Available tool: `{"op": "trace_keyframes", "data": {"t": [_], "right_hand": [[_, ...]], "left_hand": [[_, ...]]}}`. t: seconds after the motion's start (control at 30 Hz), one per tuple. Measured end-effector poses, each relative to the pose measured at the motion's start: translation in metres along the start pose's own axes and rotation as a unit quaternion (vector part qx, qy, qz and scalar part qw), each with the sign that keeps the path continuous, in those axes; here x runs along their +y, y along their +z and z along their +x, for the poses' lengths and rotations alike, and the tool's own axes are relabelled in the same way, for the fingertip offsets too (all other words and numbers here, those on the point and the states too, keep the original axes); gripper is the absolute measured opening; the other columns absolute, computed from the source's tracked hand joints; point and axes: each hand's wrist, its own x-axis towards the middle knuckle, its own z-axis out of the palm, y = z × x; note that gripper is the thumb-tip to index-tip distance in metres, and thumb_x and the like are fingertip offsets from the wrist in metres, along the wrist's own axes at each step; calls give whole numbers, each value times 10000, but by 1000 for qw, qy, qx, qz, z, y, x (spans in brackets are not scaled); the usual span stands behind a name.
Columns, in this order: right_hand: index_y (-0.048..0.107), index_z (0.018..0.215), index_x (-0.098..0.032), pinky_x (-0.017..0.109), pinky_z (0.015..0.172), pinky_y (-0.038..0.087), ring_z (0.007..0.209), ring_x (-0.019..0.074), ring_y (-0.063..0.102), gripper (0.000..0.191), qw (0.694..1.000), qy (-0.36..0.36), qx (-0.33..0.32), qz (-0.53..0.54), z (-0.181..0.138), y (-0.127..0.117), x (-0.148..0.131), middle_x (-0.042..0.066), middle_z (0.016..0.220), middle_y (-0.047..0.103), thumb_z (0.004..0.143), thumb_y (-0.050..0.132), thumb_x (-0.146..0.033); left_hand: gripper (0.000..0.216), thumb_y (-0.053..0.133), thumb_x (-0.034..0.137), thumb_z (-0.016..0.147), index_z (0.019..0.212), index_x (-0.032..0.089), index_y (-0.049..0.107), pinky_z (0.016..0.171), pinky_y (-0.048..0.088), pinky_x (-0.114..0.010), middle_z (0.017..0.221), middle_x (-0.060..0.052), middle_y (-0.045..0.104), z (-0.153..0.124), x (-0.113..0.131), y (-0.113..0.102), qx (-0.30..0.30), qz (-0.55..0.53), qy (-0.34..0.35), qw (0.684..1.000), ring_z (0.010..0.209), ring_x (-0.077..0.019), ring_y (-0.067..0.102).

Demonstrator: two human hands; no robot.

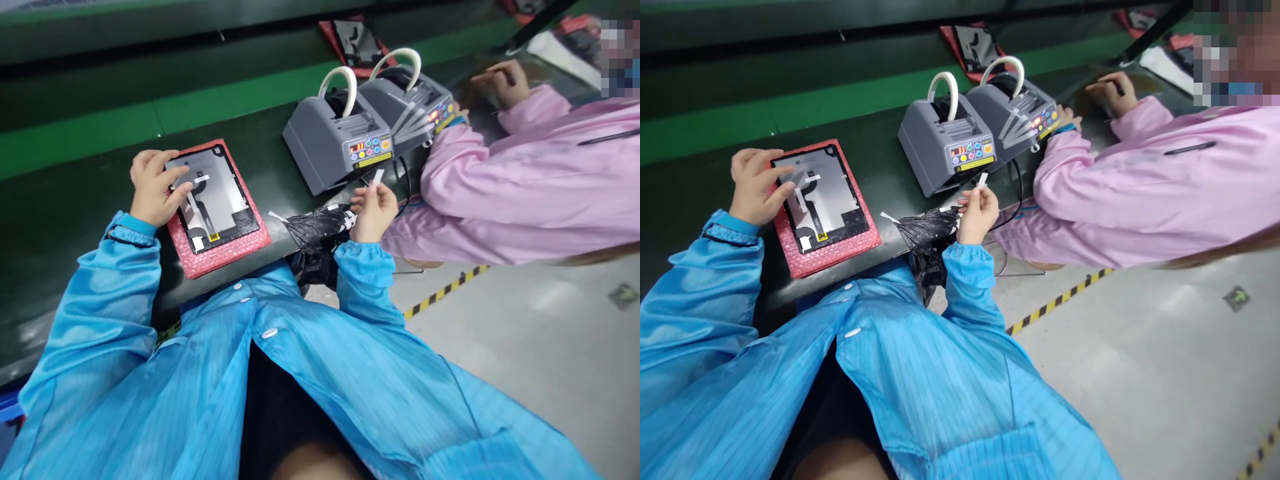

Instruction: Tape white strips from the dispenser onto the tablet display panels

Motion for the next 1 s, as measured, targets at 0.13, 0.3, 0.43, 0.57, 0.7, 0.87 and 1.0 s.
{"op": "trace_keyframes", "data": {"t": [0.13,0.3,0.43,0.57,0.7,0.87,1.0], "right_hand": [[429,1044,-243,133,429,368,569,49,573,355,1000,-10,-10,25,8,1,1,-43,809,606,865,530,-533],[400,990,-251,142,422,342,585,69,586,380,999,-32,3,-1,23,10,3,-41,800,579,826,587,-539],[377,988,-255,157,466,390,682,106,640,359,1000,-10,-10,-19,23,14,-2,-31,819,588,812,638,-426],[375,1061,-261,203,557,489,838,135,668,342,998,-29,19,-60,2,11,-24,0,885,605,834,620,-334],[404,1112,-274,244,629,529,894,154,666,409,990,-68,-103,-74,-37,15,-53,13,906,621,800,662,-336],[435,1039,-283,230,632,516,735,112,630,460,947,3,-321,-7,-77,48,-75,-44,799,631,716,762,-259],[461,994,-262,218,631,505,713,97,618,470,921,76,-383,13,-85,74,-79,-48,821,658,675,795,-178]], "left_hand": [[542,412,618,876,1101,232,717,1149,285,-463,1384,-48,600,8,13,8,-9,-21,23,999,1290,-287,420],[500,436,622,859,1095,273,704,1144,263,-541,1398,19,580,14,21,21,-55,-50,40,996,1315,-324,400],[454,477,630,846,1076,311,703,1124,273,-558,1396,19,575,17,25,29,-86,-75,56,992,1322,-336,399],[424,477,614,872,1084,316,692,1093,314,-538,1308,-27,633,22,43,33,-118,-118,75,983,1264,-319,470],[437,474,602,914,1092,260,681,1051,379,-444,1148,-58,696,30,81,32,-133,-179,98,970,1129,-261,572],[348,573,536,905,951,207,679,977,429,-406,957,-46,697,37,109,36,-129,-218,118,960,967,-226,621],[313,587,478,910,778,199,636,928,451,-412,859,-44,664,31,95,41,-127,-210,85,966,911,-225,610]]}}
